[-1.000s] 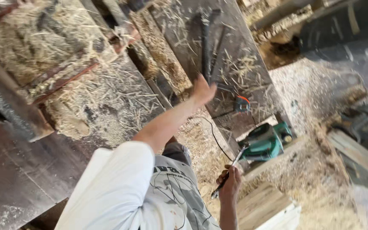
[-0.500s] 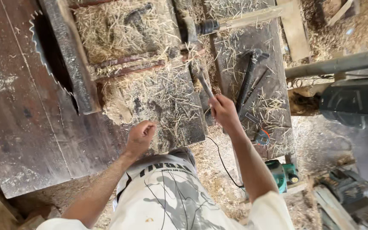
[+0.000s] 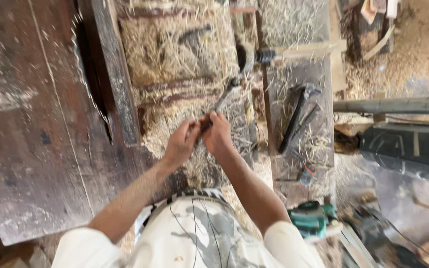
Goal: The person adjusts a metal guide on a woodworking machine using a wrench and measures the gap with a tape measure. They repeatedly tighten the guide and re-measure to achieve a specific setting.
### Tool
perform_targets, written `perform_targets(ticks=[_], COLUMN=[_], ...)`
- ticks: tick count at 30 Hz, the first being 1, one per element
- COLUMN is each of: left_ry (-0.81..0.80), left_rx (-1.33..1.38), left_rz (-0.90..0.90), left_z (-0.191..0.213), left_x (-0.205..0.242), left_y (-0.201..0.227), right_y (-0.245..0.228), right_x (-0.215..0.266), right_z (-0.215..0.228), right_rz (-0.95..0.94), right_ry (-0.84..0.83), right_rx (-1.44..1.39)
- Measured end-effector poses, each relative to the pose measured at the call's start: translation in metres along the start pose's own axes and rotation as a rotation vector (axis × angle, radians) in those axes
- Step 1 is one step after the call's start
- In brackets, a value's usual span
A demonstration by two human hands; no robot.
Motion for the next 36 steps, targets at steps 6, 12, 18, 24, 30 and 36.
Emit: perform_targets(ticks=[6, 12, 18, 24, 30, 36], left_ry=[0.042, -0.124, -0.364, -0.18, -0.085, 0.088], left_rx=[-0.098, -0.153, -0.047, 0.248, 0.265, 0.784], left_rz=[-0.132, -0.016, 0.058, 0.015, 0.061, -0.028], left_z=[0.03, 0.052, 0.019, 0.001, -0.013, -0.128], left_x=[-0.032, -0.04, -0.043, -0.042, -0.036, -0.025], left_y=[0.035, 0.039, 0.045, 0.024, 0.004, 0.04], right_y=[0.012, 0.022, 0.022, 0.027, 0.018, -0.071], right_x=[-0.02, 0.005, 0.02, -0.009, 0.0, 0.02], right_z=[-0.02, -0.032, -0.025, 0.005, 0.008, 0.022], right_rz=[0.022, -0.023, -0.141, -0.07, -0.17, -0.26], right_ry=[0.024, 0.054, -0.037, -0.244, -0.142, -0.249], right_rx=[0.034, -0.063, 0.072, 0.073, 0.214, 0.974])
Point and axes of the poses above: each hand's wrist, its own x-axis away from the middle knuckle, its own z-axis out of the back of the hand, y = z × x, the point moved 5 cm from there along -x, towards the middle knuckle, and after that the axes turned 11 degrees about -x, right-handed, at the moved point
